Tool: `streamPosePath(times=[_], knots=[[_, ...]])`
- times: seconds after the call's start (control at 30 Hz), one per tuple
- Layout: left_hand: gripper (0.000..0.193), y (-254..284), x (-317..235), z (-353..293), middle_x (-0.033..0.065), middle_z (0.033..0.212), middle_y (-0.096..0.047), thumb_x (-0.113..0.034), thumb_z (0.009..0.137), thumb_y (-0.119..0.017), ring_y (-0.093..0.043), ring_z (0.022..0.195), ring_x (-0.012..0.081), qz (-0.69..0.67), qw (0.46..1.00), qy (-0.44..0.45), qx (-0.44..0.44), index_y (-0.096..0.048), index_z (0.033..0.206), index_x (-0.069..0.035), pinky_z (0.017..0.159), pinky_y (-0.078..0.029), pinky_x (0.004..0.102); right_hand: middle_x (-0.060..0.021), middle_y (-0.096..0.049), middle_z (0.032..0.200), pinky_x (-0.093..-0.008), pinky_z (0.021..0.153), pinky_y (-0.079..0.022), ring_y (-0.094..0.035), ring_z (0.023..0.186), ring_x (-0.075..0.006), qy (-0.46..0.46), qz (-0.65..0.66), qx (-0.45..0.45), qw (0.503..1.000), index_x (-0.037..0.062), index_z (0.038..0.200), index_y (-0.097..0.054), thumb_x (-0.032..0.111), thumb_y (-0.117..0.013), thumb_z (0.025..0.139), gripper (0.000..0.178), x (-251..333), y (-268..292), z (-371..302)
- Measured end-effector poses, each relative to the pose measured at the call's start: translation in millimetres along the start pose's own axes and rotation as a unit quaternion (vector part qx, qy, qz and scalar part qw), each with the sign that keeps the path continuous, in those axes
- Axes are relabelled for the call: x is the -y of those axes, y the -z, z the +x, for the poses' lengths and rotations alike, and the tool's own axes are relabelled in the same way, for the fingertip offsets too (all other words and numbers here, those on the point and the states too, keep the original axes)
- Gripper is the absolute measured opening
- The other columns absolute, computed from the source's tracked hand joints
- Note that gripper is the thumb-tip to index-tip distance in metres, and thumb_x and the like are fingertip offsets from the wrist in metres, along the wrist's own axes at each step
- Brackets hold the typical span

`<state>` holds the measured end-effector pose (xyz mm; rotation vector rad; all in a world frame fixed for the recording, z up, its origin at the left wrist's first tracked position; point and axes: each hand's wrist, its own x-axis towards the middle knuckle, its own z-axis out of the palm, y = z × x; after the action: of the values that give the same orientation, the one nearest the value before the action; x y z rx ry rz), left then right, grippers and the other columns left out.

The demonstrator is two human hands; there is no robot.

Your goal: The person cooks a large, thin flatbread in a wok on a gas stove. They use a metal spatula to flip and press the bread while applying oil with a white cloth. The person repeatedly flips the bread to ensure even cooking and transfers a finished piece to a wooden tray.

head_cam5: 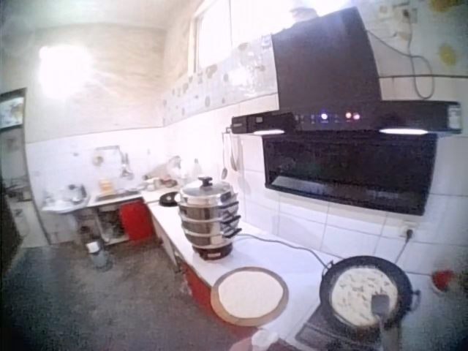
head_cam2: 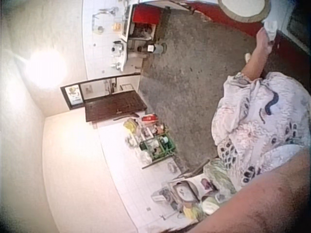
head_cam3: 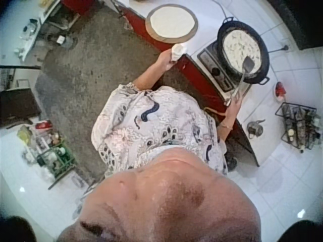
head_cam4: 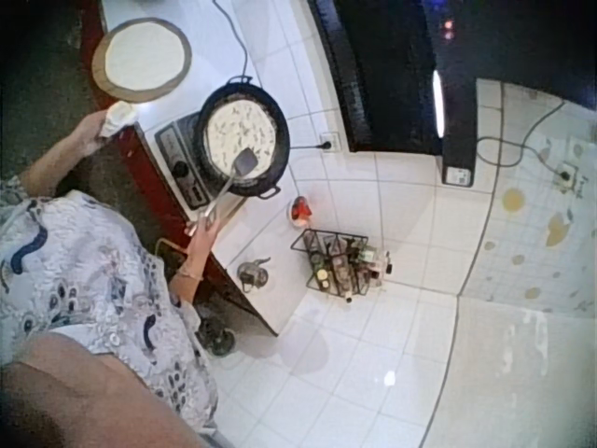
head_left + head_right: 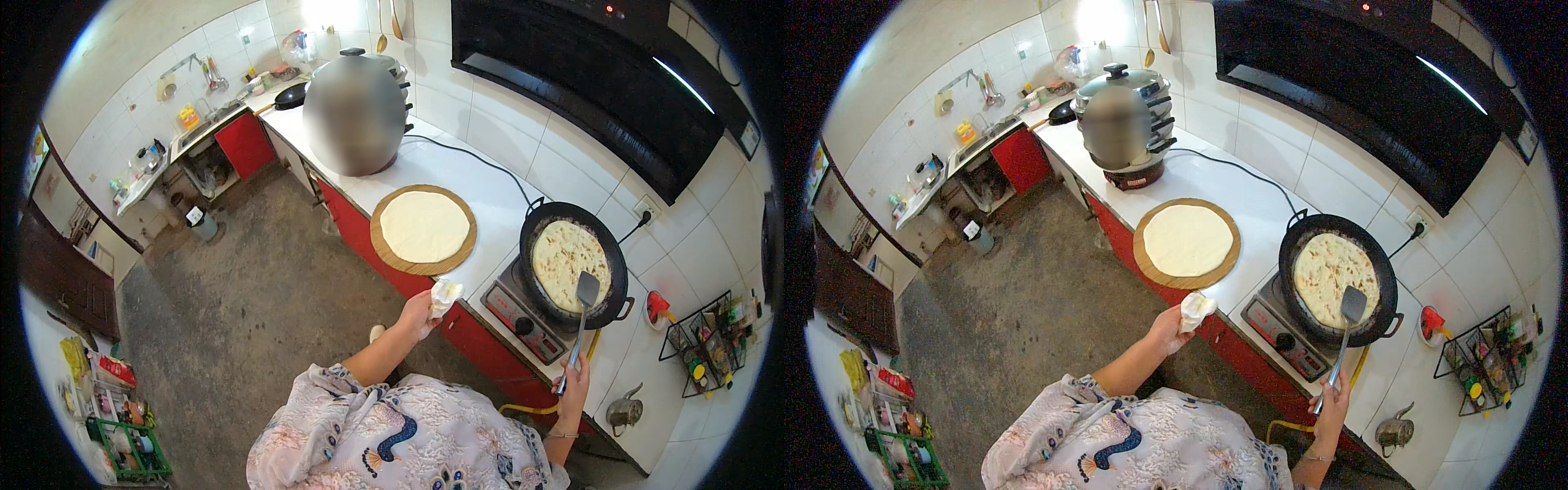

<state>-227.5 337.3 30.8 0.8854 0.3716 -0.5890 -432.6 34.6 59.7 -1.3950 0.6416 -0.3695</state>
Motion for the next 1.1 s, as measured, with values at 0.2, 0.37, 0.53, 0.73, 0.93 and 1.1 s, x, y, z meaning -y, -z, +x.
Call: streamPosePath(times=[0.2,0.37,0.53,0.73,0.93,1.1], knots=[[0.020,7.3,3.4,10.8,0.0013,0.087,-0.064,-0.017,0.090,-0.049,-0.061,0.075,0.0116,-0.021,0.999,-0.008,0.046,-0.057,0.105,-0.008,0.058,-0.050,0.0256,-0.0152,-0.060,0.100,-0.0225,0.039,-0.044,-0.054,0.051,-0.0113,0.000,0.013,0.003,1.000,0.0085,0.136,-0.030,0.019,-0.053,0.090,0.053,4.4,-3.9,-2.5],[0.028,-8.9,-8.3,18.8,0.0090,0.092,-0.063,-0.004,0.084,-0.049,-0.063,0.081,0.0197,-0.023,0.995,-0.016,0.092,-0.052,0.111,0.002,0.071,-0.053,0.0347,-0.0147,-0.060,0.098,-0.0222,0.037,-0.041,-0.053,0.048,-0.0109,-0.009,0.012,0.001,1.000,0.0113,0.136,-0.031,0.017,-0.054,0.089,0.053,12.2,-6.0,3.0],[0.028,21.7,-40.0,55.6,0.0073,0.102,-0.062,-0.008,0.086,-0.047,-0.061,0.093,0.0189,0.033,0.997,0.000,0.066,-0.051,0.113,0.000,0.080,-0.050,0.0318,-0.0103,-0.061,0.096,-0.0225,0.040,-0.041,-0.053,0.052,-0.0088,-0.026,0.007,-0.029,0.999,0.0075,0.133,-0.034,0.019,-0.056,0.088,0.051,16.8,-21.0,3.6],[0.026,-53.2,-58.1,108.9,0.0062,0.092,-0.059,-0.002,0.084,-0.046,-0.060,0.078,0.0157,0.071,0.993,-0.062,0.067,-0.049,0.109,-0.001,0.066,-0.050,0.0281,-0.0127,-0.060,0.102,-0.0225,0.043,-0.043,-0.053,0.056,-0.0089,-0.033,0.006,-0.104,0.994,0.0064,0.135,-0.033,0.016,-0.053,0.090,0.050,16.4,-18.2,-4.2],[0.016,-118.6,-66.7,215.0,0.0063,0.084,-0.058,-0.005,0.079,-0.057,-0.057,0.071,0.0164,0.364,0.873,-0.322,0.049,-0.055,0.093,-0.001,0.060,-0.047,0.0278,-0.0133,-0.060,0.103,-0.0228,0.045,-0.044,-0.053,0.057,-0.0096,-0.011,0.011,-0.133,0.991,0.0047,0.135,-0.033,0.018,-0.055,0.088,0.053,30.9,-44.2,-7.4],[0.018,-173.7,-63.4,304.0,0.0130,0.081,-0.060,-0.006,0.075,-0.060,-0.058,0.071,0.0274,0.473,0.722,-0.502,0.058,-0.055,0.091,-0.001,0.066,-0.047,0.0353,-0.0119,-0.061,0.102,-0.0224,0.045,-0.044,-0.053,0.057,-0.0103,-0.011,-0.004,-0.154,0.988,0.0038,0.134,-0.033,0.021,-0.056,0.088,0.054,45.4,-69.5,-4.7]])
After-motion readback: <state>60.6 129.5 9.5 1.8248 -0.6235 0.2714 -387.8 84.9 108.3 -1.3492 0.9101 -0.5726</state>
